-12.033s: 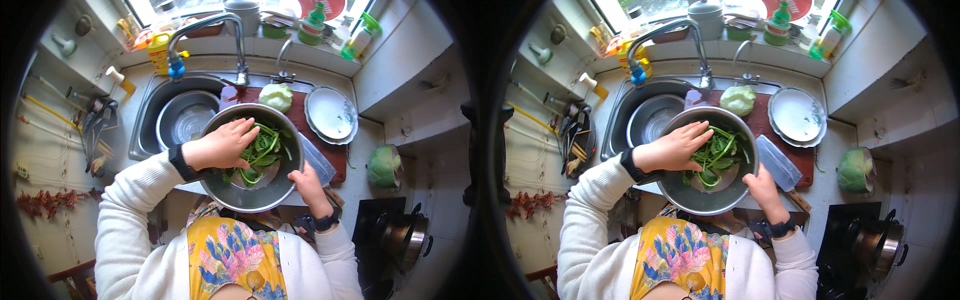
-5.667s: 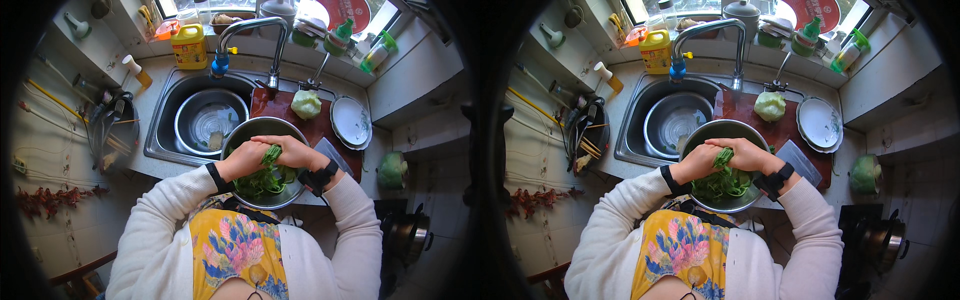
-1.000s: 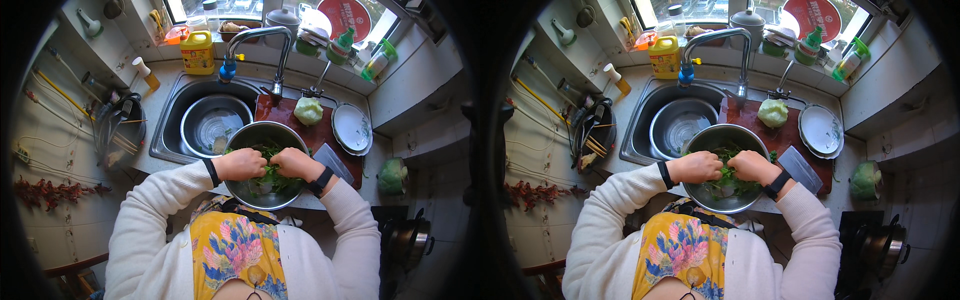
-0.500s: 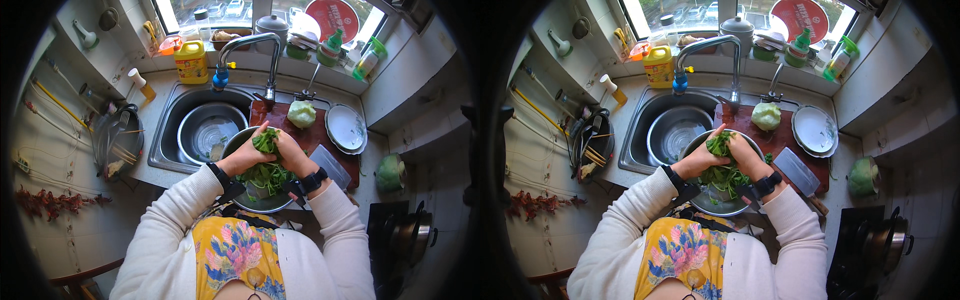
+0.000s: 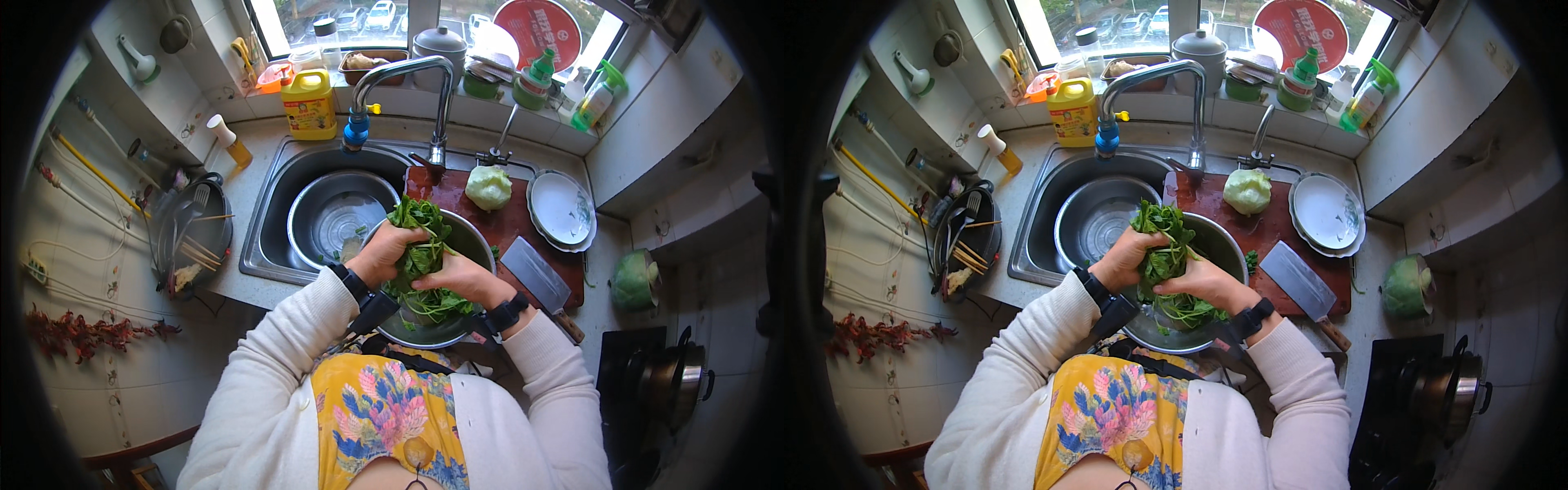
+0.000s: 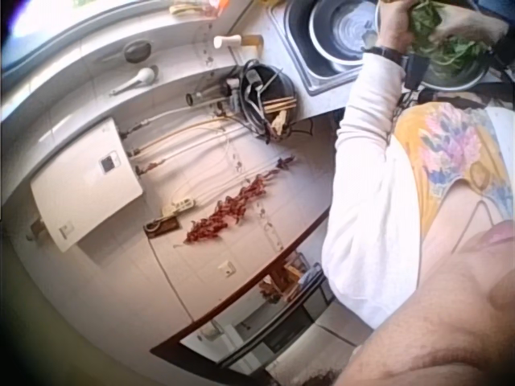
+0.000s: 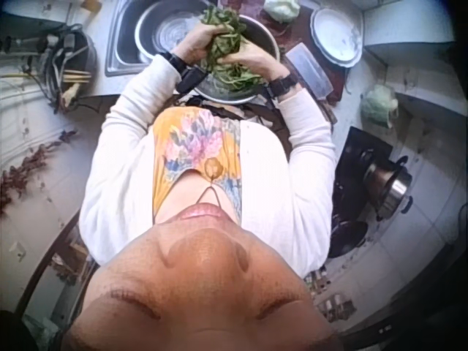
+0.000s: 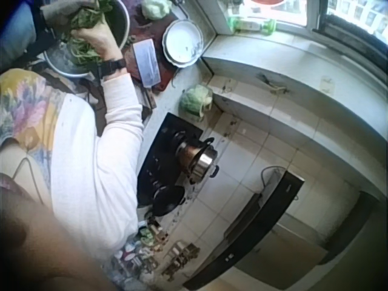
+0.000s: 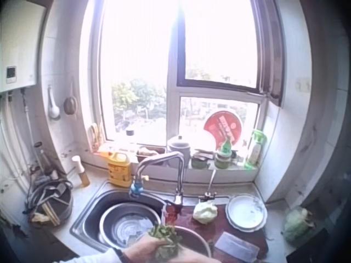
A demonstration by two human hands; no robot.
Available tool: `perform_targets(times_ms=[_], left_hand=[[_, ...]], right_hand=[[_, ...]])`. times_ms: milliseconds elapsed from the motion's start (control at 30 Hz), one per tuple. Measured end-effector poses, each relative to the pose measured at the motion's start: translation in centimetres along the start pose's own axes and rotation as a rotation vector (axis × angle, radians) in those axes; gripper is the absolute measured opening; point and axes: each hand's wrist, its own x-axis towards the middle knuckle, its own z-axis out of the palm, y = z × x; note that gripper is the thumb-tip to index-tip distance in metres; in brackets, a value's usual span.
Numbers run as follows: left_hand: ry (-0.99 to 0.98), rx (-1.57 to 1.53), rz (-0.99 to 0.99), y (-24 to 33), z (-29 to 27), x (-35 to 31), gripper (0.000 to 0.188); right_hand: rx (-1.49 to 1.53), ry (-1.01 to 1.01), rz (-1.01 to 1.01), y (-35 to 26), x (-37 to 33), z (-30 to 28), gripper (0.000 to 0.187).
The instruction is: The person washes green vegetables in a sink, chops green onions on a cutting board, and places the vegetables into a wok on the stove. They handle a cabbage, a knife, a bowl, and a wok during the process.
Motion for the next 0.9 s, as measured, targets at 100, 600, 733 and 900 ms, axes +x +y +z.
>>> perform_targets(times_ms=[100, 600, 733, 900], left_hand=[[0.021, 0.034, -0.018, -0.3, 0.5, 0.1, 0.033], [-0.028, 0.376, 0.147, -0.1, 1.8, -1.1, 0.025], [-0.206, 0.663, 0.038, 0.7, 1.1, -1.4, 0.032], [-0.137, 0.658, 0.011, 1.5, -0.5, -1.9, 0.029]], right_hand=[[0.004, 0.179, 0.010, 0.8, 0.6, 1.0, 0.055], [-1.115, 0.045, -0.213, 4.4, 1.5, 0.4, 0.023], [-1.401, -0.020, -0.205, 3.6, 0.1, -0.2, 0.018], [-1.432, -0.107, 0.057, 1.0, -0.5, 0.0, 0.023]])
